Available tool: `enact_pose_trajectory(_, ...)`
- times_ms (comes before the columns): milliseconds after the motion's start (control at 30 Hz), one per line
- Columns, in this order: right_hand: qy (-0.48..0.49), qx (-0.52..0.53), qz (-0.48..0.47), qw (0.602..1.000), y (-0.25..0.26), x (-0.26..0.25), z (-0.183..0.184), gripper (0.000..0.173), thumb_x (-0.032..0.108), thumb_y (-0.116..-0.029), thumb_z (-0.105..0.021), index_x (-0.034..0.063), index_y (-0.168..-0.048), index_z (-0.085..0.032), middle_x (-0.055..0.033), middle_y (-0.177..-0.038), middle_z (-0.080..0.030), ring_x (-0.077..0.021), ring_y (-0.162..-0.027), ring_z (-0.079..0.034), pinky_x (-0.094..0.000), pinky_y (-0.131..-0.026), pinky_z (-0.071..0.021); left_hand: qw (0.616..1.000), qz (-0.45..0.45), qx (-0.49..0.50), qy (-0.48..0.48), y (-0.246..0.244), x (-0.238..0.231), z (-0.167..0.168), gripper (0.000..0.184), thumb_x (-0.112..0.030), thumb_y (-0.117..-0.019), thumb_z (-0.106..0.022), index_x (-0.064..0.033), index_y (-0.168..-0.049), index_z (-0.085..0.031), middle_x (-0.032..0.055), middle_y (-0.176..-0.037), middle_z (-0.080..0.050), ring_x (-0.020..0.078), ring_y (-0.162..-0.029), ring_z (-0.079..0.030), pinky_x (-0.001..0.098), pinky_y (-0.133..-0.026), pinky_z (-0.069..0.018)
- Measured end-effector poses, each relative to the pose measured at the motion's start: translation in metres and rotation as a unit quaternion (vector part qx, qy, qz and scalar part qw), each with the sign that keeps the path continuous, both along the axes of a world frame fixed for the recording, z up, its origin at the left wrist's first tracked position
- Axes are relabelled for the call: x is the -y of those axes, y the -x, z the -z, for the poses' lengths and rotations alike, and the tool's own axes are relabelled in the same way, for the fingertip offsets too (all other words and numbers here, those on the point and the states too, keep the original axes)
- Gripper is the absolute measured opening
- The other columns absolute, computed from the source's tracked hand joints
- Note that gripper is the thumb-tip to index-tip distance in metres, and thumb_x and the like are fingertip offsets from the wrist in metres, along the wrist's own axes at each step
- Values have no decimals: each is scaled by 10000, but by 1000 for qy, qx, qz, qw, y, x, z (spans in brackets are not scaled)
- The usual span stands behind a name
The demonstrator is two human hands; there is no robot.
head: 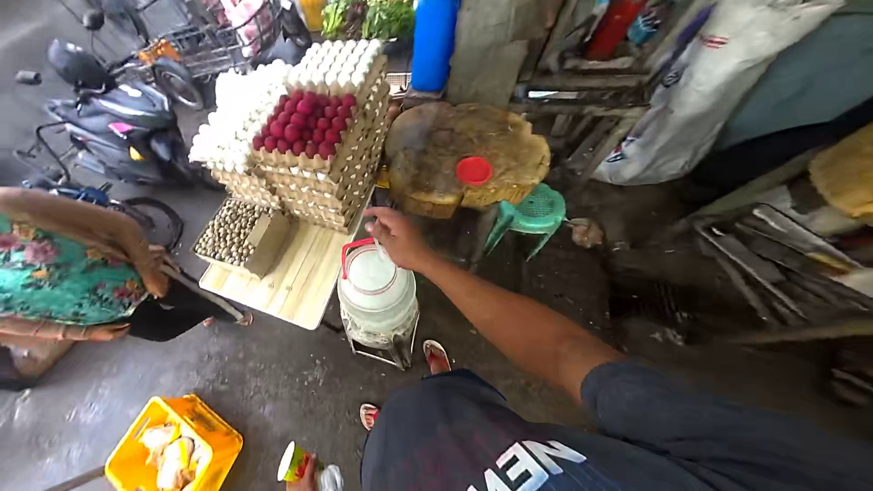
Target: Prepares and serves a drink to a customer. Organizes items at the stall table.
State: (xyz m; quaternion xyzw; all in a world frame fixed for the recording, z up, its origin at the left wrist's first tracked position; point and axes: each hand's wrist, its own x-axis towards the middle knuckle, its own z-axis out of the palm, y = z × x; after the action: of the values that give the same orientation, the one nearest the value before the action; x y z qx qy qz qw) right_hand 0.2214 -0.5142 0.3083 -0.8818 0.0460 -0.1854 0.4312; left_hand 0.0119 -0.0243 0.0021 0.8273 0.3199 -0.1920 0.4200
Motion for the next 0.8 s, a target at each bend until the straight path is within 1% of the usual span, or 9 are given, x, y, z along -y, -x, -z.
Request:
enact_pose_trajectory(67,27,-7,6,1000,-8,2,20,400,339,-1086,-500,17,-960,-699,-111,-1436,-587,-279,-1250,-601,-515,-1062,-491,1000,-19,12,8,-7,12,2,629,-336,-898,-808,48,-1345,-587,263,-1202,-691,388,-1137,-667,592,-1006,-513)
enact_pose_trajectory(133,102,-67,-8,992,-14,7,42,409,344,-1071,-532,11,-929,-721,-126,-1484,-553,-332,-1363,-513,-550,-1148,-407,1000,-18,20,17,-9,23,4,628,-329,-883,-821,44,-1333,-591,258,-1166,-699,384,-1095,-679,595,-976,-526)
enact_pose_trajectory(233,193,-246,-78,947,-15,4,61,462,445,-1064,-511,56,-1022,-757,-121,-1606,-428,-416,-1506,-304,-659,-1177,-299,999,-21,12,22,-8,34,2,627,-310,-881,-830,49,-1334,-585,264,-1154,-702,392,-1085,-681,600,-970,-525)
enact_pose_trajectory(300,197,-291,-116,929,-21,4,56,484,462,-1068,-493,59,-1039,-758,-121,-1623,-403,-420,-1514,-281,-668,-1158,-297,999,-26,12,22,-6,35,10,627,-330,-874,-835,46,-1317,-599,260,-1141,-708,390,-1078,-685,601,-965,-528)
enact_pose_trajectory(433,52,-170,-114,977,-27,6,23,406,323,-1072,-540,-24,-987,-731,-165,-1498,-539,-326,-1322,-563,-540,-1109,-449,999,-24,8,32,7,35,6,596,-311,-894,-814,56,-1314,-603,269,-1160,-702,397,-1094,-681,602,-989,-518)
enact_pose_trajectory(567,10,-114,-116,987,-17,16,-36,391,334,-1080,-495,10,-1069,-714,-115,-1495,-539,-238,-1233,-609,-481,-1052,-492,999,-19,-20,16,19,29,8,581,-301,-887,-826,43,-1305,-614,259,-1158,-707,388,-1096,-684,597,-983,-523)
enact_pose_trajectory(600,2,-102,-119,988,-12,14,-44,377,334,-1081,-496,26,-1061,-713,-105,-1452,-574,-216,-1199,-623,-460,-1030,-503,999,-22,-22,12,19,26,6,573,-297,-889,-825,41,-1303,-617,258,-1159,-707,387,-1094,-684,596,-983,-520)
enact_pose_trajectory(700,-43,-76,-105,991,2,8,-64,338,339,-1072,-536,69,-1109,-735,-78,-1133,-699,-169,-992,-672,-409,-908,-553,999,-32,-9,3,8,21,2,573,-304,-895,-817,37,-1309,-615,255,-1171,-704,386,-1108,-676,596,-987,-515)
enact_pose_trajectory(800,-24,-47,-137,989,31,-4,-73,300,322,-1045,-582,87,-919,-717,-46,-790,-673,-153,-679,-648,-384,-623,-570,999,-43,-8,0,-1,21,-12,608,-297,-897,-819,47,-1342,-590,272,-1219,-683,403,-1155,-655,606,-1015,-493)
